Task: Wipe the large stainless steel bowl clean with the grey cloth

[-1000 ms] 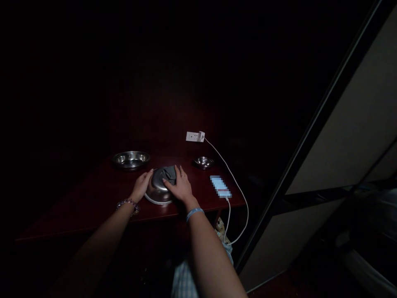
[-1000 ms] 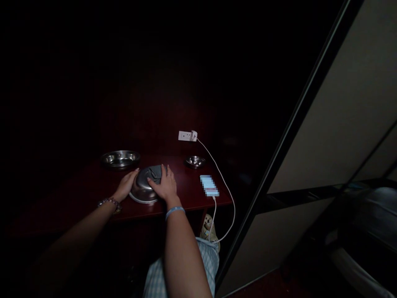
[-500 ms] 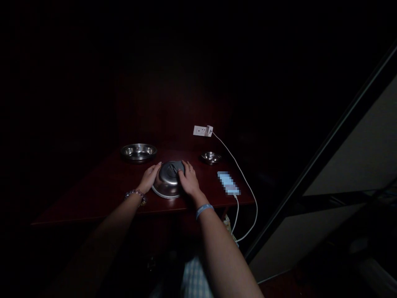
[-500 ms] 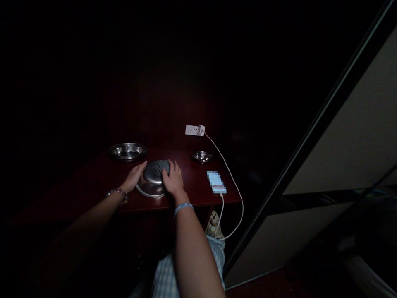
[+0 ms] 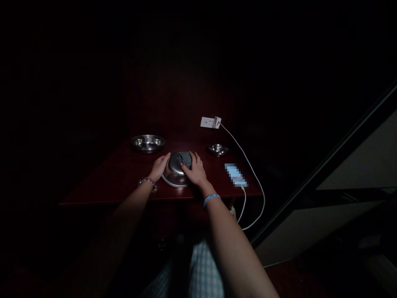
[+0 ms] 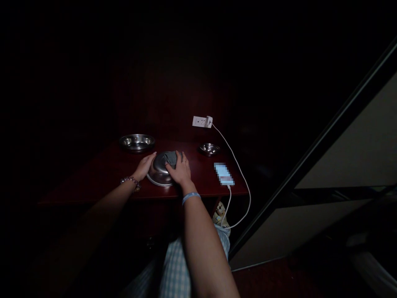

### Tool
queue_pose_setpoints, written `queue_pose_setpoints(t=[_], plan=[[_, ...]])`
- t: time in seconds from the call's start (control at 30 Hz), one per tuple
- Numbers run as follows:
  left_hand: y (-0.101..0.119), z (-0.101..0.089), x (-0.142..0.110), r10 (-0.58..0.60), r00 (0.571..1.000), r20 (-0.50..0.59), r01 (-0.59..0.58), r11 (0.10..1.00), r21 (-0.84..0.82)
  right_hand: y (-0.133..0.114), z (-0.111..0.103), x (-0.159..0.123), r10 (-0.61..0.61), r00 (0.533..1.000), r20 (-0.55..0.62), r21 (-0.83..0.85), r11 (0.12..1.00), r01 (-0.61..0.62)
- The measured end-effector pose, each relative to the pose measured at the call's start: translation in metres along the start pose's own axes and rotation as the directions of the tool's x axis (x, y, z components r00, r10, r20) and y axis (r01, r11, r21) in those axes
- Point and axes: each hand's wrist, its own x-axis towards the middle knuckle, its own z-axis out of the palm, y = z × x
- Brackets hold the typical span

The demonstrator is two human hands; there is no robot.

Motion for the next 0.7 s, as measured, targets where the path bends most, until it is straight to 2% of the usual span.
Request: queue_pose_setpoints(t=[0.13, 0.3, 0.53, 0.6, 0.7], plan=[[0.004, 0.001, -0.003, 0.006, 1.000, -0.011, -0.006, 1.000, 0.029, 0.004, 0.001, 0.002, -0.032, 0.999, -0.020, 0.005, 0.999, 0.032], [0.006, 0.002, -0.004, 0.013, 1.000, 0.025, -0.015, 0.998, 0.067, 0.012, -0.001, 0.006, -0.073, 0.996, -0.054, 0.019, 0.997, 0.074], [0.004, 0.000, -0.003, -0.005, 1.000, 0.006, 0.005, 0.997, 0.071, 0.024, -0.001, 0.015, -0.121, 0.972, -0.201, 0.146, 0.978, 0.152], [0.002, -0.001, -0.002, -0.003, 1.000, 0.007, 0.002, 0.999, 0.048, 0.026, -0.001, 0.016, -0.080, 0.961, -0.265, 0.204, 0.969, 0.138], [-0.001, -0.001, 0.000, 0.019, 1.000, 0.013, -0.019, 0.999, 0.029, 0.028, -0.004, 0.016, 0.042, 0.946, -0.322, 0.277, 0.960, 0.051]])
